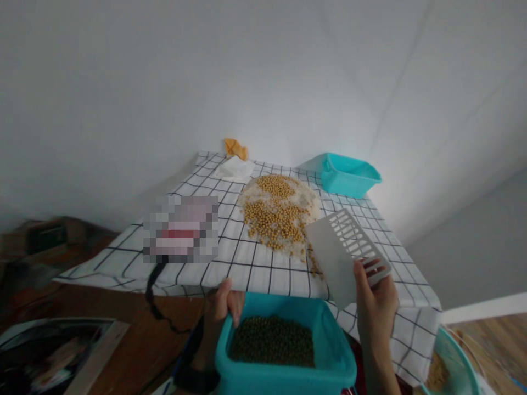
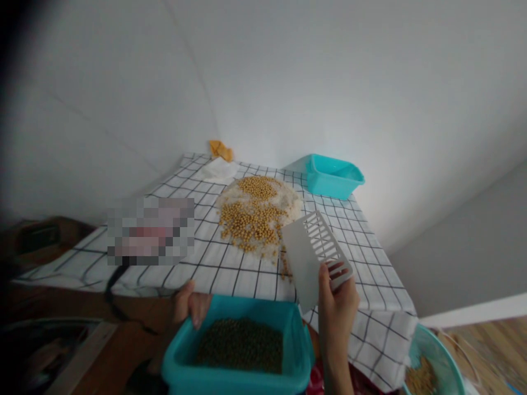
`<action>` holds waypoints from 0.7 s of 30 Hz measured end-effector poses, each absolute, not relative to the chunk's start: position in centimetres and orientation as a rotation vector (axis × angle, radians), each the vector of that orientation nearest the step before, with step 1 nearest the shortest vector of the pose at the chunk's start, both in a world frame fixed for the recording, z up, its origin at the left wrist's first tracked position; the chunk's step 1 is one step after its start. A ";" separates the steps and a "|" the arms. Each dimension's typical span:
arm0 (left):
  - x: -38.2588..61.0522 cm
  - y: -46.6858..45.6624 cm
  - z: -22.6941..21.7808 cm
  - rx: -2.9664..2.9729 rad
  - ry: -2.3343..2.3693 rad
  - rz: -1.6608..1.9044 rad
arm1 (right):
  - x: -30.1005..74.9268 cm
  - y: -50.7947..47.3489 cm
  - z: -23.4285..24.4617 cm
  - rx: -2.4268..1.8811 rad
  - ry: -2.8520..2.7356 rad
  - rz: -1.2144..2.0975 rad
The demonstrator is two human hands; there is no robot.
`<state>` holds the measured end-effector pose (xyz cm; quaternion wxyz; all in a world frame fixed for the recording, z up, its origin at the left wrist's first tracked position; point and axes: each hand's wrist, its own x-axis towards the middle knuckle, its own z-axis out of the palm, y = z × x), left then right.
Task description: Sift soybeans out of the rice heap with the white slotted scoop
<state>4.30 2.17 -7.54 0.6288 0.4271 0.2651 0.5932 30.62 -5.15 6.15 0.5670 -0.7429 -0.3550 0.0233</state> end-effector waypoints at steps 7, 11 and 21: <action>4.4 1.7 -7.2 0.934 0.560 1.389 | 31.4 -5.8 6.8 -1.747 -0.868 -0.024; 4.7 1.9 -7.2 0.925 0.550 1.389 | 30.6 -6.1 6.5 -1.732 -0.878 0.051; 5.3 1.1 -6.7 0.855 0.610 1.464 | 30.5 -6.9 7.1 -1.783 -0.876 -0.037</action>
